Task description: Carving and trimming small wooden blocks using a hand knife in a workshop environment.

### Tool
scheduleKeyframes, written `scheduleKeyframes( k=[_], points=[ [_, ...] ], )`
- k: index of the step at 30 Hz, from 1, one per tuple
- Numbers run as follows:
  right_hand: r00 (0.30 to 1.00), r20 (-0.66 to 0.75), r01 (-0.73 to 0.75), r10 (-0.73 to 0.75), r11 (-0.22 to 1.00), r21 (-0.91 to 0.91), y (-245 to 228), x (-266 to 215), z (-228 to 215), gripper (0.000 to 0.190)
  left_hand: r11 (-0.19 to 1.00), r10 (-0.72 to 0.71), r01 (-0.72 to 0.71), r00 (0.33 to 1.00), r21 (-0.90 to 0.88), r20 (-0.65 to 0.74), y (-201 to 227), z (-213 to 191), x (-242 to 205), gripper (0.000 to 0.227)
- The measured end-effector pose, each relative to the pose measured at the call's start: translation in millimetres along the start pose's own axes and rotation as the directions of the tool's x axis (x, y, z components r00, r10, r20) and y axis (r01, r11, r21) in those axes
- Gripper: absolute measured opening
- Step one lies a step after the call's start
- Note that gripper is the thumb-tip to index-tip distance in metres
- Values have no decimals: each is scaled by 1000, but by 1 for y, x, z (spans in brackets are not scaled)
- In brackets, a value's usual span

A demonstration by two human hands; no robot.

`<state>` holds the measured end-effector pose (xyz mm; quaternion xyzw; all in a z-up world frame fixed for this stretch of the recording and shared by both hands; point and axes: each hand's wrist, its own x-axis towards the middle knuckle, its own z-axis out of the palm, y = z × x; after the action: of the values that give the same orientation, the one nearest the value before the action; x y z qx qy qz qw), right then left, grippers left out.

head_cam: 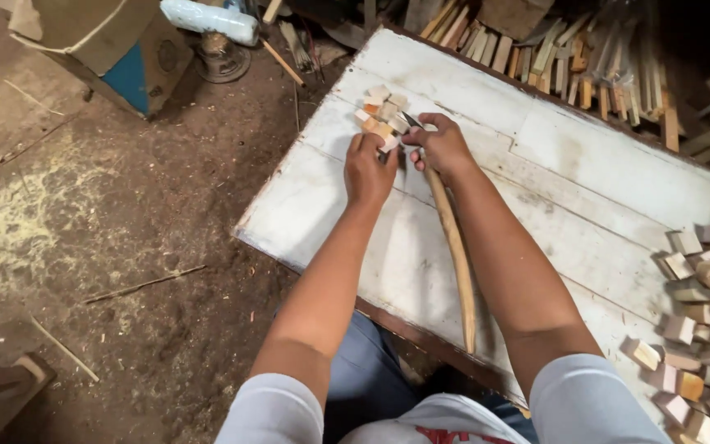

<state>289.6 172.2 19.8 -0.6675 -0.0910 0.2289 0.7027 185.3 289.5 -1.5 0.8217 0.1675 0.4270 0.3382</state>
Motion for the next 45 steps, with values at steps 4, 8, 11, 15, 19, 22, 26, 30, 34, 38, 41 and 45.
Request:
scheduleKeyframes(
  k=[4, 8, 11, 15, 19, 22, 26, 30, 34, 38, 41, 45],
  points=[
    [1000, -24, 1, -1, 1000, 24, -4, -39, -11, 56, 998, 31, -28, 998, -55, 47, -15, 7, -4, 38],
    [998, 5, 62, -63, 993, 96, -24, -133, -53, 48, 980, 144, -146, 989, -137, -26, 19, -12, -10, 47],
    [998, -58, 39, -31, 989, 142, -27, -227, -100, 45, 951, 234, -218, 971, -220, 47, 73, -25, -37, 37],
    [972, -231, 1, 49, 977, 212, -12, -343, -170, 47, 843, 370, -155, 862, -514, 347, 137, -10, -110, 28],
    [915, -403, 140, -3, 940, 311, 29, -424, -235, 50, 823, 493, -140, 656, -550, 571, 190, 31, -194, 35],
    [896, -444, 180, -10, 923, 341, 41, -459, -261, 50, 792, 574, -141, 501, -594, 647, 229, 52, -235, 57],
    [897, -440, 214, -36, 908, 361, 49, -470, -272, 46, 763, 645, -324, 428, -559, 633, 256, 77, -251, 63],
    [912, -409, 211, -39, 898, 385, 64, -473, -275, 44, 732, 678, -343, 447, -588, 583, 249, 84, -263, 21],
    [932, -361, 192, -45, 905, 381, 73, -479, -278, 42, 745, 661, -329, 489, -581, 570, 254, 74, -262, 24],
    [938, -342, 187, -53, 909, 372, 71, -478, -281, 41, 752, 650, -331, 521, -571, 553, 260, 70, -254, 25],
    [937, -346, 186, -51, 911, 369, 70, -485, -274, 41, 755, 638, -290, 530, -588, 558, 262, 61, -253, 28],
    [923, -383, 206, -44, 895, 395, 63, -493, -266, 45, 760, 606, -195, 558, -620, 567, 255, 66, -255, 40]
  ],
)
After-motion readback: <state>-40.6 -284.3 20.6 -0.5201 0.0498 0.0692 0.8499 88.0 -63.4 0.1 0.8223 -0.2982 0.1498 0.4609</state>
